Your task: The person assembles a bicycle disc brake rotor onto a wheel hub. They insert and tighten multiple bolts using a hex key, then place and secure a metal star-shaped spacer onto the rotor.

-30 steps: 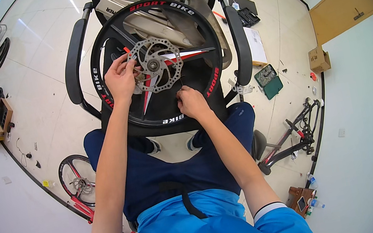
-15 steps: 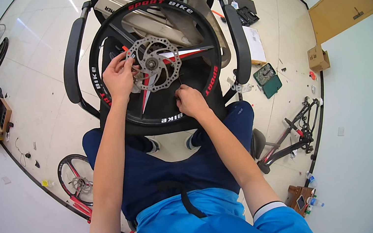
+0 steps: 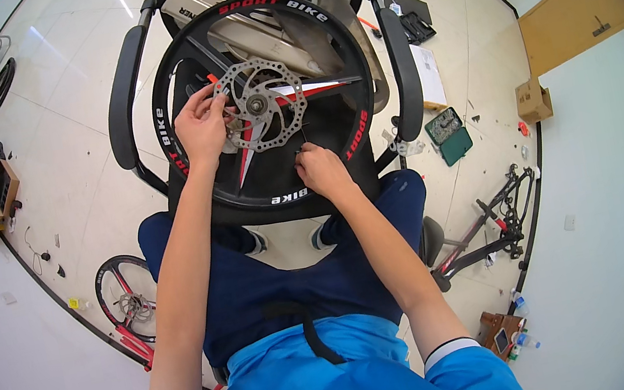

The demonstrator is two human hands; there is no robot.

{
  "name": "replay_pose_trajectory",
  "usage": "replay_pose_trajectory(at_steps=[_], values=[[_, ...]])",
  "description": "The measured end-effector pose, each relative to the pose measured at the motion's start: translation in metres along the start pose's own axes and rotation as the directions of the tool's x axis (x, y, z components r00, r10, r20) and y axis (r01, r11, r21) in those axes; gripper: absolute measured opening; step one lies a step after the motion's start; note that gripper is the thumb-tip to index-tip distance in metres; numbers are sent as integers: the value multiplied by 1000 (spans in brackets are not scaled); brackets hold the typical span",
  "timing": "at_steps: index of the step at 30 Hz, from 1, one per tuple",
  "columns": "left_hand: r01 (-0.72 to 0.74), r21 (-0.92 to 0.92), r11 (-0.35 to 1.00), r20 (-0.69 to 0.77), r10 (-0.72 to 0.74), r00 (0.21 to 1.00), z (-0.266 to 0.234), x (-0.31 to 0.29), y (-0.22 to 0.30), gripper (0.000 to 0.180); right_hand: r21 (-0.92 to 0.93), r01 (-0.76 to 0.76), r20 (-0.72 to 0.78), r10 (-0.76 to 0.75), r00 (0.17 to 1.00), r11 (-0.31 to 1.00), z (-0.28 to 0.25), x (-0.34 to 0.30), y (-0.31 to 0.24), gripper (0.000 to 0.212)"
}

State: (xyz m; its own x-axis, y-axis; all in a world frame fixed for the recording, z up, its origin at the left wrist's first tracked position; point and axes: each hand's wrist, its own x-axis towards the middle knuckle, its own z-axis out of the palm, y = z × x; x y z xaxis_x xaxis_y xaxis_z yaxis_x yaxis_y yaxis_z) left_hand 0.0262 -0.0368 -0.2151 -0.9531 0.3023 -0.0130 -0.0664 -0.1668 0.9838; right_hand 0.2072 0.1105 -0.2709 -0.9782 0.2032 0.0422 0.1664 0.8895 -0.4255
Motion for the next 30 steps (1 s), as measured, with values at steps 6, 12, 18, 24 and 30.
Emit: replay_pose_trajectory(at_steps=[6,12,18,24,30], values=[[-1,8,1000,-16,1,1000,-1,-1,-3,29,-18,-36,-26,35,999,999,-3,-11,-12,11],[-5,-11,1000,-12,4,1000,1,-2,-3,29,279,-44,-72,66,995,959,-18,-18,-21,12],[-31,-2,1000,-15,31,999,0,-2,-5,28,737,-77,-39,155,987,671,-65,-11,-44,11],[-46,-13,999,-36,45,998,1,0,-7,28,801,-58,-84,208,975,596,-97,31,-42,15],[-51,-8,999,-53,50,997,4,-3,-3,27,706,-59,-91,173,981,706,-99,74,-46,14]])
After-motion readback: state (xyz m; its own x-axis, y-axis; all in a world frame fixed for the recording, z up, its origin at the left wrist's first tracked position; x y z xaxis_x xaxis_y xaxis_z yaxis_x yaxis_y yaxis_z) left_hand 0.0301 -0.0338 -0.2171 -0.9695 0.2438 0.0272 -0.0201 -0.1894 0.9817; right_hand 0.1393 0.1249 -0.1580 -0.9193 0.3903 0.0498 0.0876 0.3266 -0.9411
